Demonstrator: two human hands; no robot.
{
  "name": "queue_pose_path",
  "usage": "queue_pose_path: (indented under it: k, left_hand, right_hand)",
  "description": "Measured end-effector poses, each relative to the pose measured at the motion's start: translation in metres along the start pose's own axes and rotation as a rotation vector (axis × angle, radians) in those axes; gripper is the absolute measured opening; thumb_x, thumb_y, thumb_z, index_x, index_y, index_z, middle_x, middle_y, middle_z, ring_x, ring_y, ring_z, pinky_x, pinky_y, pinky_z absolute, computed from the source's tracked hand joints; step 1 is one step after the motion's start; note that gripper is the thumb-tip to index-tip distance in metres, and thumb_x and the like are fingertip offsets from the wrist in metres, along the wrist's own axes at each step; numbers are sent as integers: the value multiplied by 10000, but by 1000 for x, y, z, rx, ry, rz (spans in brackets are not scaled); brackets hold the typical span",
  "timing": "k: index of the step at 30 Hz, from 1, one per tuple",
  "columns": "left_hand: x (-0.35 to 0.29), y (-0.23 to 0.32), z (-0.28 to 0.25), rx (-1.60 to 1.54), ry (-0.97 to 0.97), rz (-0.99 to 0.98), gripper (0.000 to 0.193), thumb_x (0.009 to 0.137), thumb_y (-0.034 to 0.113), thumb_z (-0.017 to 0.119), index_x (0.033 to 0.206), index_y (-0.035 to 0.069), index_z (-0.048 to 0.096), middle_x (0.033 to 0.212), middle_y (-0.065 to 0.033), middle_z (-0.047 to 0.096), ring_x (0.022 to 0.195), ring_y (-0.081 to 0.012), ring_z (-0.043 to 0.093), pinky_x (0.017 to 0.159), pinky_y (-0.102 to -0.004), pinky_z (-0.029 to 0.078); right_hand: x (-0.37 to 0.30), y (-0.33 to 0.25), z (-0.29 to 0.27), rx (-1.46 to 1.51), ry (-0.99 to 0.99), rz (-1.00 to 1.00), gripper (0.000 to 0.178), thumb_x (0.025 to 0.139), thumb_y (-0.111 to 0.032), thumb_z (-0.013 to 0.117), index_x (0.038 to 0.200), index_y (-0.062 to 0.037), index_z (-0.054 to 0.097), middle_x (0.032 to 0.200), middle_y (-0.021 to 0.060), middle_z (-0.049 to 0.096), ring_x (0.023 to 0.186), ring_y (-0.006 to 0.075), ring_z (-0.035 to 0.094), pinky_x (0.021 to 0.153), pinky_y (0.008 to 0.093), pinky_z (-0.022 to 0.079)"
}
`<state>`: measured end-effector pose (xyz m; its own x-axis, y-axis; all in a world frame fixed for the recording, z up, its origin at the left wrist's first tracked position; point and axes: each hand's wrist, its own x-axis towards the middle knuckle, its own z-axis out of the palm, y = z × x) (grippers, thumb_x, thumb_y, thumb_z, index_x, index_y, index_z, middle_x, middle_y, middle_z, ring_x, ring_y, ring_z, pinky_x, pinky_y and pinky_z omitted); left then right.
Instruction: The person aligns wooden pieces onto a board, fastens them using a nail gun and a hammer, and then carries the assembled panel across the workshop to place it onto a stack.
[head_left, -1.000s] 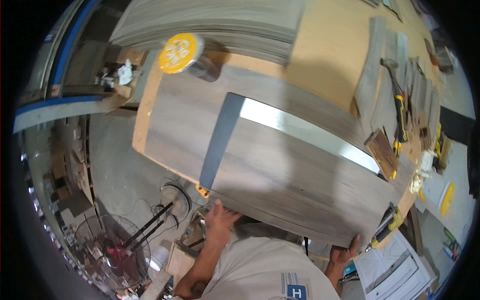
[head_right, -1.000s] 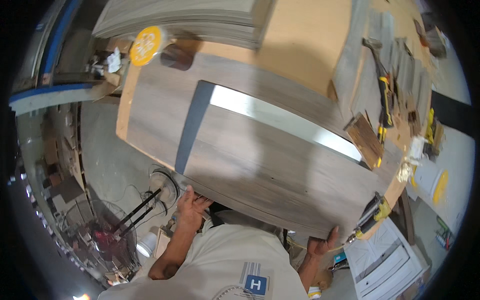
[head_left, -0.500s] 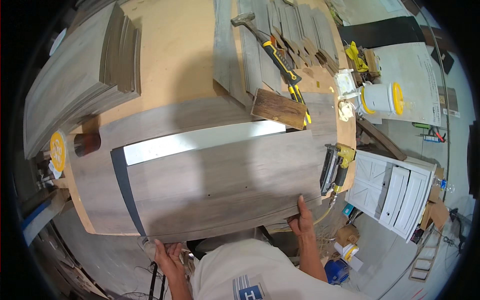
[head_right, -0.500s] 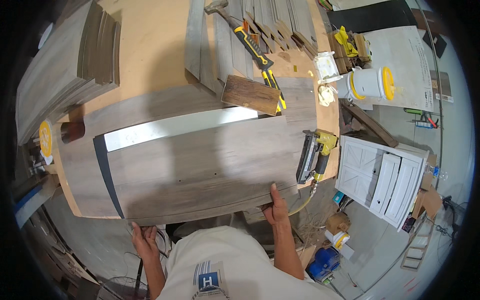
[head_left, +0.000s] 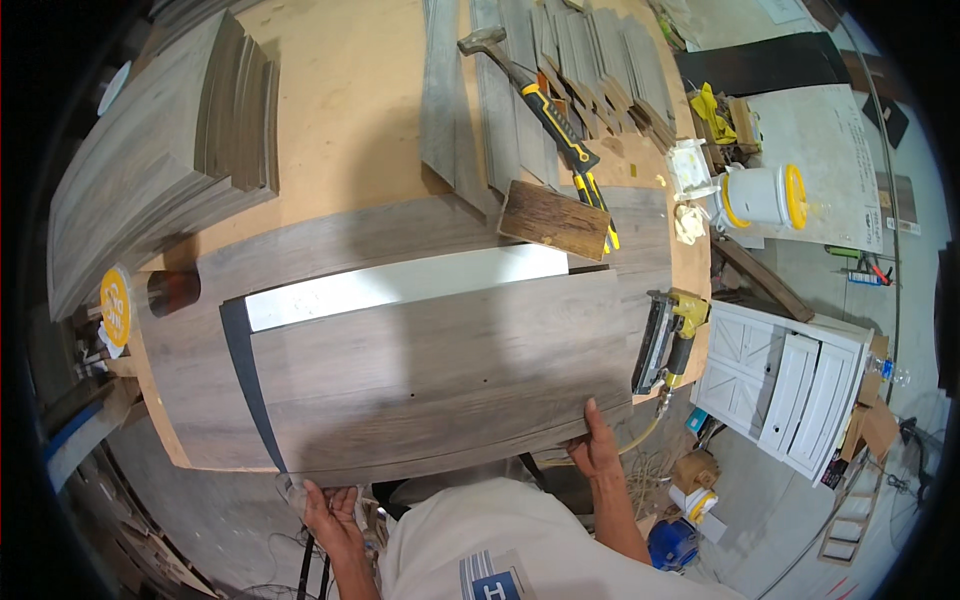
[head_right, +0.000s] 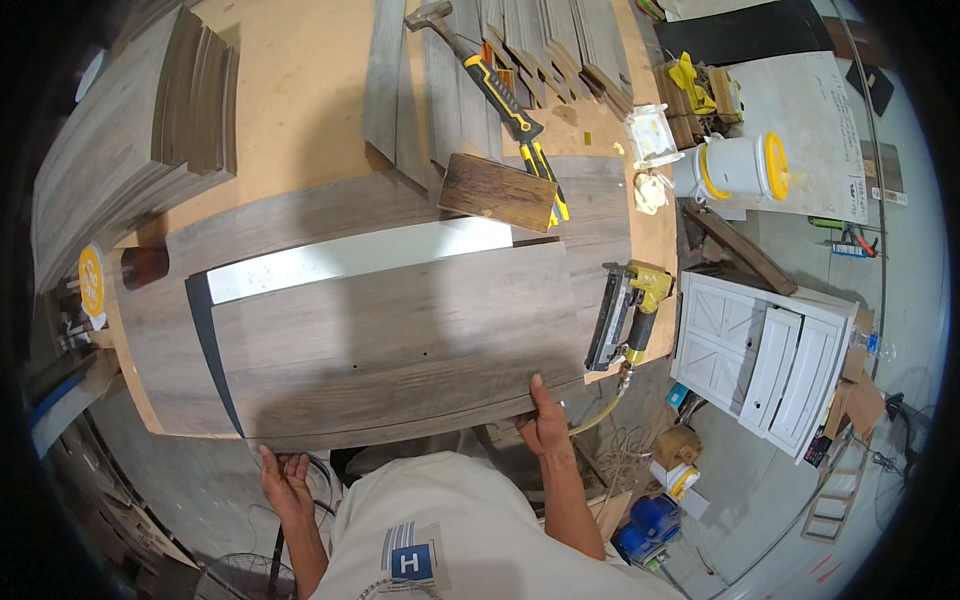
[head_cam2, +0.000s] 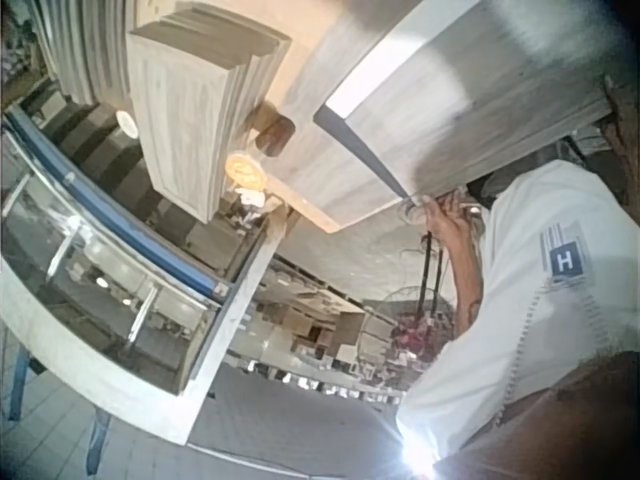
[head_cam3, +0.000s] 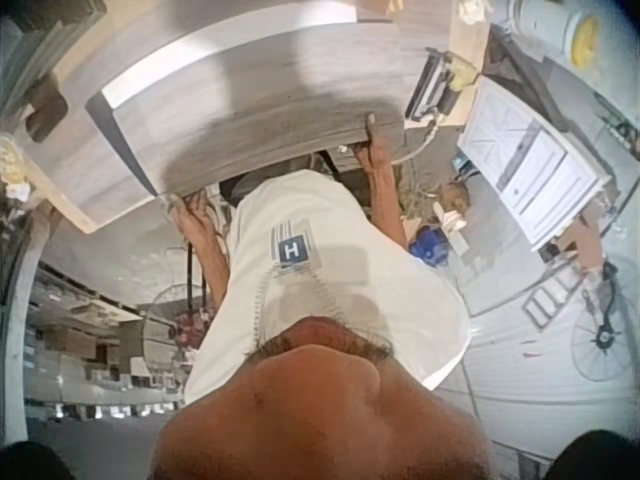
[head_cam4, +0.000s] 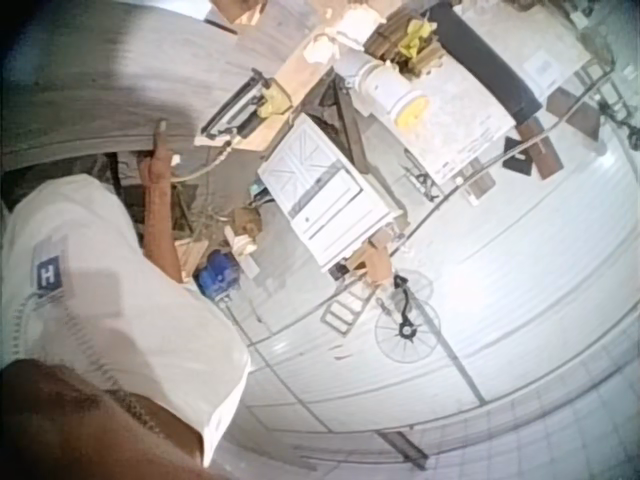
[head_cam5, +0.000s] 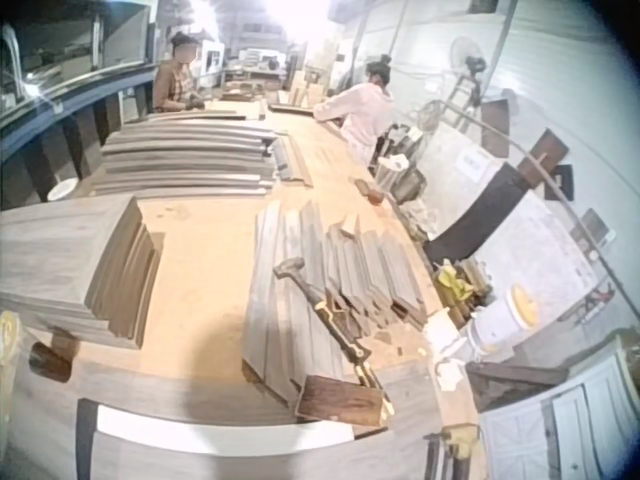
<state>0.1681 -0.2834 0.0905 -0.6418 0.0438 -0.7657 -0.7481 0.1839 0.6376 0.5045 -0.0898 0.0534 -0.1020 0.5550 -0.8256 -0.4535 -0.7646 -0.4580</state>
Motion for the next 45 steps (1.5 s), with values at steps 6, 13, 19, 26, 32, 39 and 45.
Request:
queue_pose_path:
  k: [6, 13, 19, 26, 32, 39, 45]
  left_hand:
    - [3, 2, 1, 37, 11, -8, 423, 907, 397, 651, 1074, 19, 561, 855, -67, 614, 774, -171, 633, 732, -319, 554]
    - [2, 2, -11, 24, 63, 1, 440, 919, 383, 636, 1086, -15, 548, 888, -108, 592, 792, -206, 626, 736, -352, 573]
    - [7, 4, 2, 57, 41, -16, 408, 947, 323, 599, 1050, -64, 521, 893, -177, 595, 806, -289, 654, 745, -389, 595]
    - [-8, 17, 1, -75, -21, -109, 403, 954, 267, 586, 1042, -116, 497, 981, -246, 612, 920, -354, 661, 826, -434, 590]
    - [-14, 16, 3, 87, -20, -114, 382, 964, 274, 543, 1102, -82, 528, 1182, -275, 565, 1129, -386, 572, 956, -515, 502]
    - [2, -6, -14, -207, -224, -256, 617, 980, 311, 509, 1319, -162, 303, 1431, -336, 310, 1370, -395, 319, 1075, -565, 364]
    - [-7, -1, 11, -436, -192, -283, 796, 965, 321, 517, 1416, -173, 84, 1510, -331, 96, 1437, -408, 119, 1134, -585, 237]
  right_hand:
    - [-2, 3, 0, -21, 6, 16, 523, 928, -355, 613, 1310, -32, 459, 1263, 134, 577, 1130, 272, 598, 884, 441, 565]
    - [1, 8, -1, -121, 64, 45, 630, 894, -418, 643, 1336, -24, 425, 1279, 167, 550, 1112, 319, 597, 887, 464, 557]
    - [-15, -22, 4, -232, 167, 280, 748, 886, -530, 604, 1313, 49, 399, 1150, 243, 590, 867, 364, 681, 651, 351, 611]
    - [-32, -36, 20, -137, 239, 305, 620, 910, -453, 611, 1196, 83, 486, 1023, 239, 647, 867, 286, 685, 726, 354, 595]
    - [-44, -47, 25, -878, 228, 188, 476, 926, -379, 608, 1081, 71, 584, 878, 206, 683, 786, 279, 689, 644, 349, 569]
    - [-48, -57, 38, -1986, 296, -1073, 479, 850, -125, 646, 1312, -95, 525, 1181, 222, 570, 1062, 360, 569, 883, 419, 453]
    - [-27, -49, -7, -1642, 171, -966, 516, 869, -56, 614, 1361, -30, 461, 1286, 251, 519, 1201, 382, 509, 993, 409, 413]
